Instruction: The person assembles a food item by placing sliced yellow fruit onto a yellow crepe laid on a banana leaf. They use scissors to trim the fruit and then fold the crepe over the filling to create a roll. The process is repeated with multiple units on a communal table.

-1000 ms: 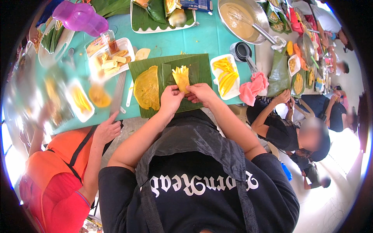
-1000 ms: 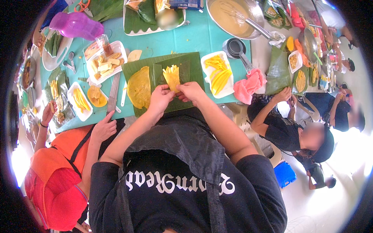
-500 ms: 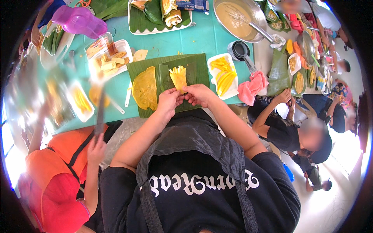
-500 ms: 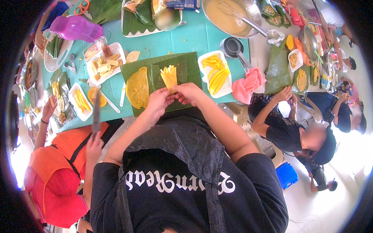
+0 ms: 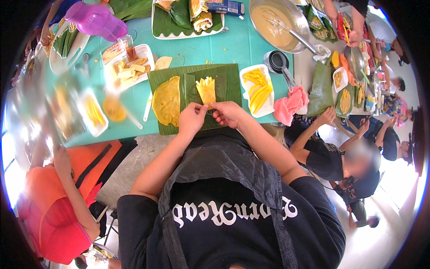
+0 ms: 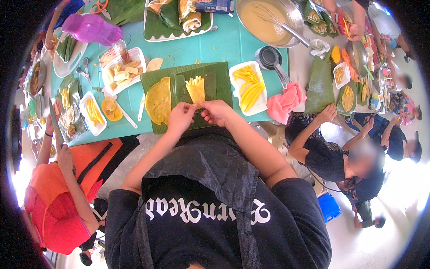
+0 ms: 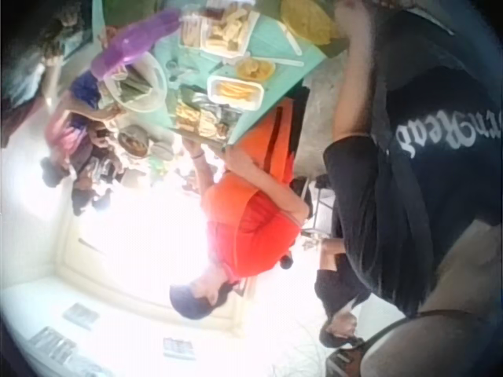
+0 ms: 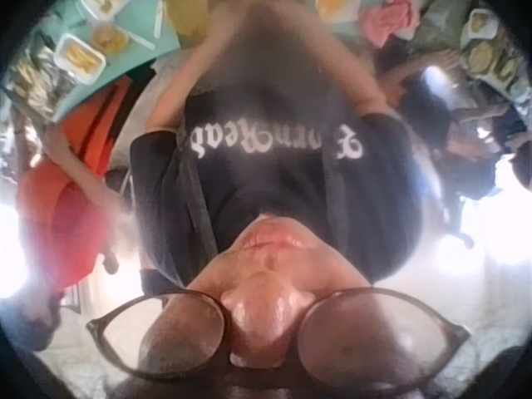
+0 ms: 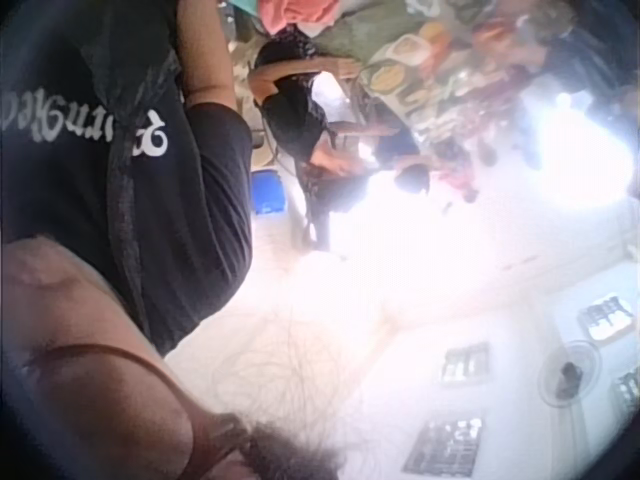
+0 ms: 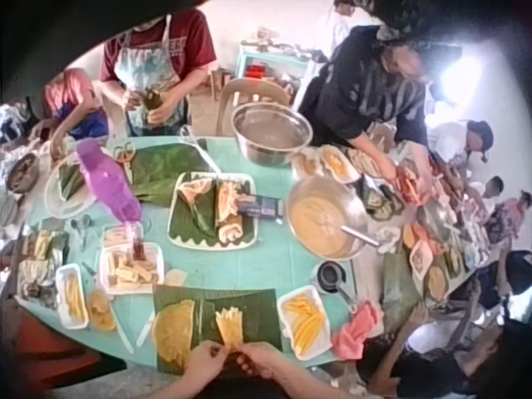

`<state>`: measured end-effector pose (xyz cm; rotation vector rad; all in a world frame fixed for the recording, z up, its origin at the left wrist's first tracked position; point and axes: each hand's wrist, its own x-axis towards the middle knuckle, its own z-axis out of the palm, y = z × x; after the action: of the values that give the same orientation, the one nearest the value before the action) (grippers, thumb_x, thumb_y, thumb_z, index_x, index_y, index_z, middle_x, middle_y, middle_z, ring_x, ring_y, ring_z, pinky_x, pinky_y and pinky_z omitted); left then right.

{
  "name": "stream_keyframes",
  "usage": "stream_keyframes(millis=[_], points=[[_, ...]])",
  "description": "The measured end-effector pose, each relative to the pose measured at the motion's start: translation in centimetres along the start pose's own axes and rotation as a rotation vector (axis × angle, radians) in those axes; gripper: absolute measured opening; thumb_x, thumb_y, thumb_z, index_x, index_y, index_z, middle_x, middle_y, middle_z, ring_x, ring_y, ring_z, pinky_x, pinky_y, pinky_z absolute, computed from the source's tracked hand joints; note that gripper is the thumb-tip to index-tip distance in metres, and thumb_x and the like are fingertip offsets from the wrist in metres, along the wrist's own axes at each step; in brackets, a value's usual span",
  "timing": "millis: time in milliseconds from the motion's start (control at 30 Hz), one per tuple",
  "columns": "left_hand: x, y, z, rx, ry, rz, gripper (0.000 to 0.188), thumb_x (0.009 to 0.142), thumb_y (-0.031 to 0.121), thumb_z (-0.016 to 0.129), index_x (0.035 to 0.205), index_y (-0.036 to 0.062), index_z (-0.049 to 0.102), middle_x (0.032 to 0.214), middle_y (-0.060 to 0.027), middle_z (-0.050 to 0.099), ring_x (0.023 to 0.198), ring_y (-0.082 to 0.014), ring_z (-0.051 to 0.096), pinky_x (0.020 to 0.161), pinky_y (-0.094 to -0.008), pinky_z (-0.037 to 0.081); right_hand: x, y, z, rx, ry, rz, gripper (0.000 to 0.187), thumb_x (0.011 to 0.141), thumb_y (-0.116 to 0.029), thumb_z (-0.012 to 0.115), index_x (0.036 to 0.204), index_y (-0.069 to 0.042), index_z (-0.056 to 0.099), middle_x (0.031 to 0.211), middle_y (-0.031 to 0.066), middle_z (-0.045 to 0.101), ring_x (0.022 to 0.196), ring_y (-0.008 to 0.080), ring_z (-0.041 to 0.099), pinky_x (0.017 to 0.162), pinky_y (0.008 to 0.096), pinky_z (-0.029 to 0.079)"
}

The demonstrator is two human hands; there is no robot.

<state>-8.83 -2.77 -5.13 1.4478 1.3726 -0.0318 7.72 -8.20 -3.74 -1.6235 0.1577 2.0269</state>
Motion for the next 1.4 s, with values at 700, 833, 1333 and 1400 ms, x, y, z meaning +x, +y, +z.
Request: stream_keyframes(millis=[700, 833, 1333, 1400], points=[[0.0, 1.3, -0.6, -0.006, 0.295, 0.259, 0.036, 0.086, 0.017, 0.069, 0.115, -0.0020, 0.061, 0.090, -0.0123, 0.068, 0.074, -0.0193, 0.066, 0.070, -0.0317, 0.053, -1.5, 0.5, 0.4, -0.714, 0.601, -0.715, 0.033, 0.084, -0.024, 0.065, 0.108, -0.002, 0.061, 0.086, 0.0147, 0.068, 0.081, 0.0318, 0.066, 0.074, 0.0402, 0.052], [0.1, 1.9, -0.5, -0.093, 0.281, 0.230, 0.035, 0.086, 0.017, 0.068, 0.114, -0.0033, 0.061, 0.090, -0.0124, 0.070, 0.078, -0.0184, 0.067, 0.072, -0.0310, 0.054, 0.9, -0.5, -0.1, -0.673, 0.596, -0.888, 0.038, 0.082, -0.022, 0.069, 0.111, 0.001, 0.060, 0.090, 0.0126, 0.069, 0.078, 0.0227, 0.066, 0.072, 0.0342, 0.052], [3.0, 0.7, 0.6, -0.232, 0.296, 0.129, 0.032, 0.083, 0.016, 0.068, 0.108, -0.0041, 0.065, 0.079, -0.0152, 0.069, 0.071, -0.0249, 0.068, 0.065, -0.0355, 0.053, 0.6, -2.2, 1.9, -0.790, 0.561, -0.597, 0.042, 0.077, -0.029, 0.072, 0.104, 0.002, 0.063, 0.091, 0.0147, 0.069, 0.087, 0.0288, 0.067, 0.078, 0.0387, 0.052], [3.1, 0.9, 0.6, -0.249, 0.278, 0.117, 0.031, 0.082, 0.016, 0.068, 0.107, -0.0036, 0.065, 0.079, -0.0149, 0.069, 0.070, -0.0251, 0.068, 0.064, -0.0356, 0.053, 0.5, -2.3, 1.9, -0.795, 0.571, -0.586, 0.038, 0.078, -0.028, 0.071, 0.102, 0.000, 0.064, 0.091, 0.0143, 0.069, 0.089, 0.0301, 0.066, 0.079, 0.0399, 0.051]])
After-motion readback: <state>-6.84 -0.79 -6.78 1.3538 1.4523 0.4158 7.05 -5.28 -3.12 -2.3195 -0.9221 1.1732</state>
